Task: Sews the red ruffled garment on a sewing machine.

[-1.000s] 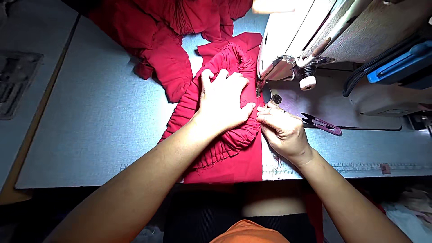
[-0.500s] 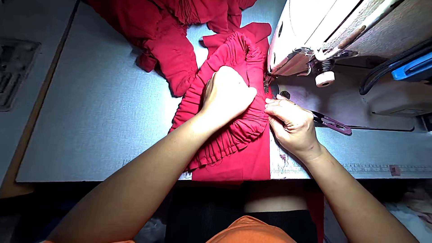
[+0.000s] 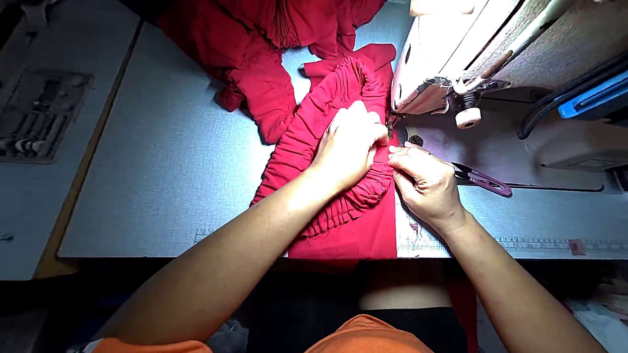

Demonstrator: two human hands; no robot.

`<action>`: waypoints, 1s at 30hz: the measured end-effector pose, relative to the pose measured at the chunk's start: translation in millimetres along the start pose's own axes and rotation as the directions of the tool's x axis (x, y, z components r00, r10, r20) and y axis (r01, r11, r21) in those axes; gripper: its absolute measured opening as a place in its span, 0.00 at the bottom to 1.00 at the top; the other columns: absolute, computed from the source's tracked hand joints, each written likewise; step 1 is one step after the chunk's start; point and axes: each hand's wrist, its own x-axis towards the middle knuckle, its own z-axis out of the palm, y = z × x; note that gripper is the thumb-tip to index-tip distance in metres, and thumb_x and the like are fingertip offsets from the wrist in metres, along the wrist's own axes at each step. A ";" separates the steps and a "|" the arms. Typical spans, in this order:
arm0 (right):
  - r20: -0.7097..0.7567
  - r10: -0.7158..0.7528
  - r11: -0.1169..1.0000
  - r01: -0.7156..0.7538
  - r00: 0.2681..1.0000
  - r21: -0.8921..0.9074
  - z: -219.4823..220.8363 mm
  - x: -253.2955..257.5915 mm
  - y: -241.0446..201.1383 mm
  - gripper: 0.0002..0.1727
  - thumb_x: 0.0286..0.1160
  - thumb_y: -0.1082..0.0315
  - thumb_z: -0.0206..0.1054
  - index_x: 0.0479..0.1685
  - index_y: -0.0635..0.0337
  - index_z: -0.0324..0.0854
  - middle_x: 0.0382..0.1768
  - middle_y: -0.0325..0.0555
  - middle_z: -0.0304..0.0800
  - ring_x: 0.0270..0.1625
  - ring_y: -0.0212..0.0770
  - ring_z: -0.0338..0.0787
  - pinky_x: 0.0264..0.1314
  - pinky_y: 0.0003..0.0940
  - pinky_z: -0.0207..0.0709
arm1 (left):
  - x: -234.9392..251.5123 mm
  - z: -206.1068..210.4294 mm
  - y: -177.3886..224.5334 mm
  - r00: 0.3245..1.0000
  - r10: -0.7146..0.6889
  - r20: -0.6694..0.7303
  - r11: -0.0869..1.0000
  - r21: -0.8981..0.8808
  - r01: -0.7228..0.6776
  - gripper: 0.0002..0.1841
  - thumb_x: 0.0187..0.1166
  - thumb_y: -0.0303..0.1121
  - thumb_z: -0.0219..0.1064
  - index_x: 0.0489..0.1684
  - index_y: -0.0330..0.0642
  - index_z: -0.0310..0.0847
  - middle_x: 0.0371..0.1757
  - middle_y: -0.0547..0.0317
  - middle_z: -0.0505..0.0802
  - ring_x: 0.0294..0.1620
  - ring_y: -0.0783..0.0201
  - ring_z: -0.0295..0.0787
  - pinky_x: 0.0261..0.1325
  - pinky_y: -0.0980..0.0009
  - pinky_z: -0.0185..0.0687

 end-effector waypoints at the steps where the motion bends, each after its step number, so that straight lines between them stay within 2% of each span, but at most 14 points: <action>1: 0.000 -0.003 1.000 0.003 1.000 0.002 0.0 0.0 0.5 0.09 0.74 0.77 0.66 0.41 0.67 0.93 0.50 0.56 0.97 0.64 0.50 0.93 0.78 0.42 0.79 | 0.0 0.0 -0.9 0.999 0.031 0.020 0.999 0.019 -0.032 0.13 0.77 0.25 0.61 0.40 0.47 0.94 0.45 0.53 0.93 0.55 0.49 0.85 0.58 0.55 0.72; 4: 0.001 -0.003 1.000 0.003 1.000 0.001 -0.5 0.2 -0.3 0.09 0.73 0.77 0.66 0.40 0.67 0.93 0.51 0.57 0.96 0.65 0.50 0.93 0.78 0.42 0.79 | 0.9 -1.5 1.1 0.997 0.050 0.053 0.993 0.104 -0.056 0.12 0.77 0.27 0.61 0.39 0.47 0.94 0.39 0.53 0.93 0.49 0.48 0.86 0.58 0.53 0.70; 10: 0.013 -0.002 1.000 0.002 1.000 -0.002 -0.2 1.9 -1.4 0.10 0.73 0.78 0.65 0.40 0.68 0.93 0.51 0.57 0.96 0.66 0.50 0.93 0.79 0.42 0.79 | 1.7 -2.2 2.4 0.996 0.071 0.058 0.984 0.159 -0.079 0.13 0.82 0.28 0.59 0.40 0.45 0.94 0.39 0.51 0.93 0.48 0.49 0.87 0.62 0.53 0.69; 16: 0.008 0.009 1.000 -0.009 1.000 0.009 1.3 3.4 -1.2 0.10 0.72 0.79 0.64 0.40 0.69 0.93 0.51 0.57 0.97 0.66 0.50 0.92 0.79 0.42 0.78 | 1.1 -1.1 1.5 0.997 0.045 0.066 0.984 0.170 -0.056 0.13 0.84 0.30 0.59 0.42 0.46 0.94 0.41 0.51 0.93 0.50 0.48 0.87 0.63 0.54 0.69; 20: 0.002 0.010 1.000 -0.010 1.000 0.010 1.6 3.5 0.9 0.10 0.73 0.78 0.65 0.41 0.68 0.93 0.50 0.56 0.97 0.66 0.50 0.93 0.79 0.43 0.78 | 2.6 -1.0 -1.2 0.995 0.069 0.067 0.984 0.161 -0.079 0.13 0.81 0.29 0.60 0.42 0.44 0.94 0.40 0.50 0.93 0.50 0.48 0.88 0.63 0.53 0.70; 25: -0.002 0.021 1.000 -0.021 1.000 0.012 2.5 4.2 2.9 0.10 0.75 0.78 0.64 0.41 0.70 0.93 0.49 0.58 0.97 0.64 0.52 0.93 0.78 0.42 0.79 | 9.9 -2.5 -10.9 0.986 0.058 0.157 0.971 0.222 -0.092 0.16 0.83 0.29 0.55 0.51 0.41 0.93 0.43 0.47 0.92 0.54 0.45 0.86 0.65 0.52 0.70; 30: -0.003 0.042 0.999 -0.042 0.999 0.032 2.7 7.0 3.4 0.10 0.74 0.79 0.64 0.42 0.70 0.92 0.49 0.57 0.96 0.65 0.50 0.93 0.77 0.40 0.80 | 16.7 -6.3 -11.2 0.978 0.057 0.200 0.960 0.259 -0.109 0.16 0.84 0.29 0.54 0.51 0.39 0.91 0.44 0.46 0.92 0.55 0.44 0.86 0.66 0.52 0.69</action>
